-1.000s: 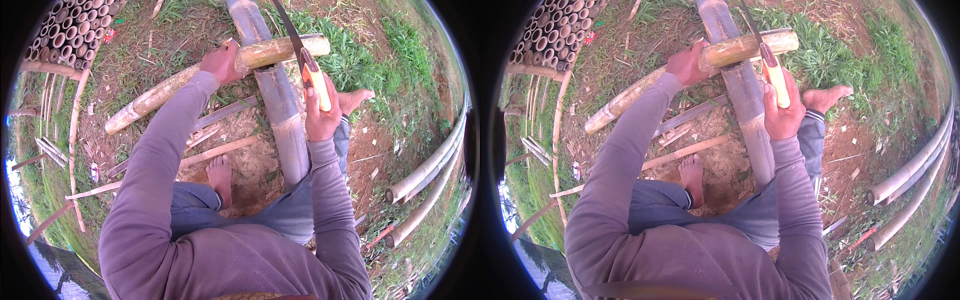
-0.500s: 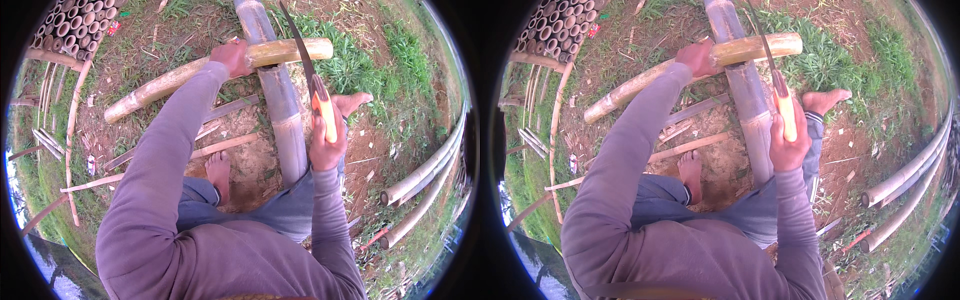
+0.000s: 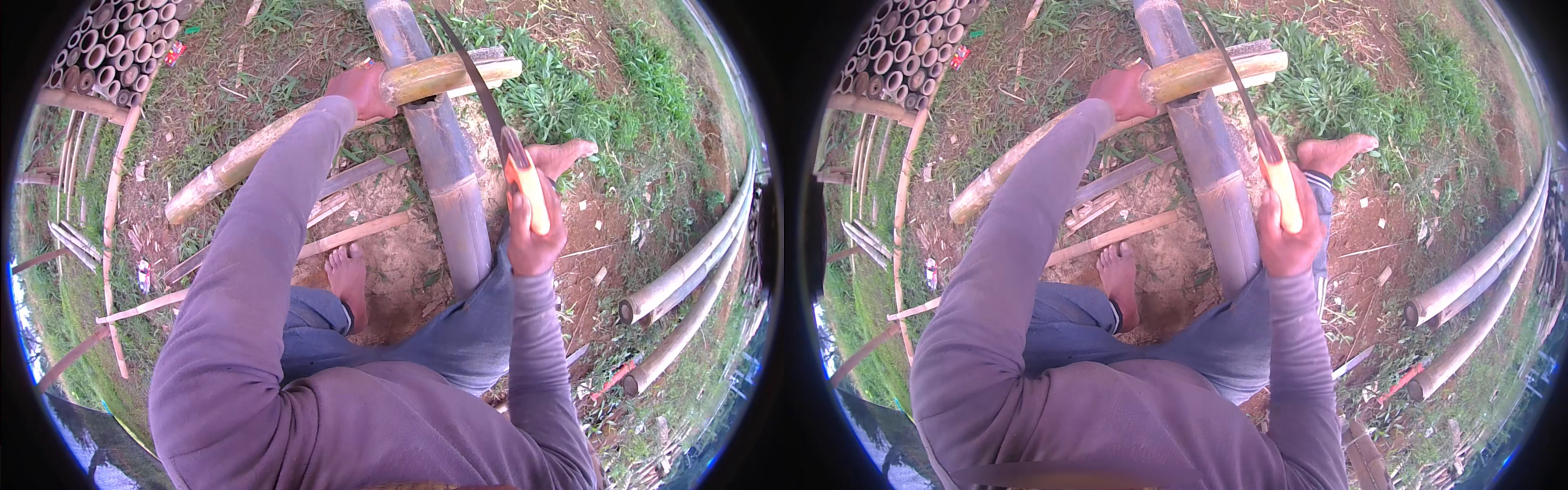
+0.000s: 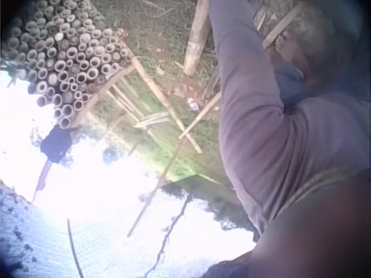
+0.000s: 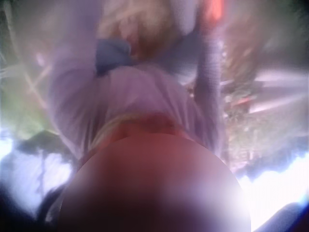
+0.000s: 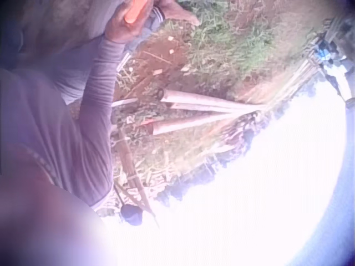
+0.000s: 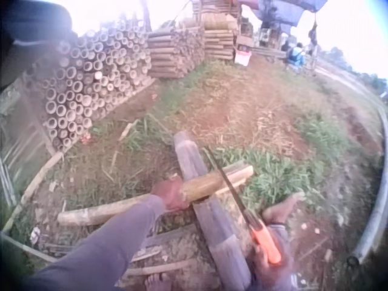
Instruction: The person sits on the ground and uses a hand saw to cut bamboo poles into shorter sections. They repeatedly position the bamboo on a support, saw through it, and move the cut pieces aside.
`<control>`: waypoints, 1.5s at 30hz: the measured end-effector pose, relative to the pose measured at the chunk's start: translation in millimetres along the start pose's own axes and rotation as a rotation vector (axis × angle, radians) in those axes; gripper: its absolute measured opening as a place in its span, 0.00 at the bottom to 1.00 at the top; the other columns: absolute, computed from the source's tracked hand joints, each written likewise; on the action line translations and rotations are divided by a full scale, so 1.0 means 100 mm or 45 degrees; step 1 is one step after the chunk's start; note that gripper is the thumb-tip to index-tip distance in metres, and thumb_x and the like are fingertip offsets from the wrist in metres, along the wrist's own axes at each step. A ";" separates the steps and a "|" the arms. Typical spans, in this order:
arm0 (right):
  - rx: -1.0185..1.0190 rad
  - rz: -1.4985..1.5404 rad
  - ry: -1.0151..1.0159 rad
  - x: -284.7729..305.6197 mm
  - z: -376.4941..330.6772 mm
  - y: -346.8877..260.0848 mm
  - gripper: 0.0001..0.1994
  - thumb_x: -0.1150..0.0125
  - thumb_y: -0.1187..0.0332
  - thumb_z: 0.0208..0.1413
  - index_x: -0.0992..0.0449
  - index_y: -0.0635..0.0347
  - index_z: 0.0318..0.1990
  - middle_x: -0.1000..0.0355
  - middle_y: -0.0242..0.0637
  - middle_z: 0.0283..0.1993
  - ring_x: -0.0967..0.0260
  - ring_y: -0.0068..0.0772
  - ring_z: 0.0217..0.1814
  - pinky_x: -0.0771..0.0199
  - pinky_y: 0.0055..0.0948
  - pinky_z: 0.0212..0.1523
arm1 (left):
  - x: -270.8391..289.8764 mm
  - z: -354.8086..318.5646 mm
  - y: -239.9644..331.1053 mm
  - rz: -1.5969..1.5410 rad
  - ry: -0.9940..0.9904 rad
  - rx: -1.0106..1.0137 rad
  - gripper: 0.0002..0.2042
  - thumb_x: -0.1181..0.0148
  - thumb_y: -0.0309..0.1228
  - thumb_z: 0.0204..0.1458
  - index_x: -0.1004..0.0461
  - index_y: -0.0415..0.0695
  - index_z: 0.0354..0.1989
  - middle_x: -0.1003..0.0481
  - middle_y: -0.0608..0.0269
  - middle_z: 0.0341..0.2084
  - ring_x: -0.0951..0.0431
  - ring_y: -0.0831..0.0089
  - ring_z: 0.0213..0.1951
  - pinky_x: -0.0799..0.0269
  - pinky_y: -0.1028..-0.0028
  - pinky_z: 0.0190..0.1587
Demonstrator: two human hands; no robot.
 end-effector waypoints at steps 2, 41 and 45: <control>0.019 0.007 -0.001 0.27 -0.45 0.07 0.23 0.36 0.70 0.69 0.27 0.75 0.66 0.20 0.53 0.61 0.20 0.40 0.61 0.18 0.37 0.60 | -0.19 -0.12 -0.02 0.000 -0.050 0.011 0.37 0.23 0.51 0.40 0.25 0.48 0.60 0.15 0.50 0.49 0.15 0.49 0.52 0.20 0.53 0.58; -0.002 -0.021 -0.041 -0.44 0.24 -0.02 0.25 0.31 0.74 0.64 0.26 0.68 0.68 0.19 0.48 0.62 0.18 0.32 0.60 0.19 0.33 0.60 | -0.20 -0.01 0.03 0.064 0.073 -0.057 0.37 0.21 0.50 0.39 0.29 0.44 0.56 0.17 0.47 0.47 0.16 0.44 0.51 0.21 0.50 0.54; -0.106 0.113 0.029 0.12 -0.47 -0.13 0.25 0.30 0.74 0.64 0.27 0.73 0.66 0.20 0.52 0.62 0.18 0.44 0.60 0.19 0.38 0.61 | -0.21 -0.11 0.06 0.026 0.026 -0.068 0.34 0.22 0.48 0.41 0.27 0.43 0.55 0.17 0.45 0.47 0.16 0.44 0.51 0.20 0.50 0.55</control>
Point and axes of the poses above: each hand's wrist, its own z-axis towards the middle knuckle, its own x-axis out of the back of the hand, y = z × x, the point moved 5 cm from there along z, towards the middle knuckle
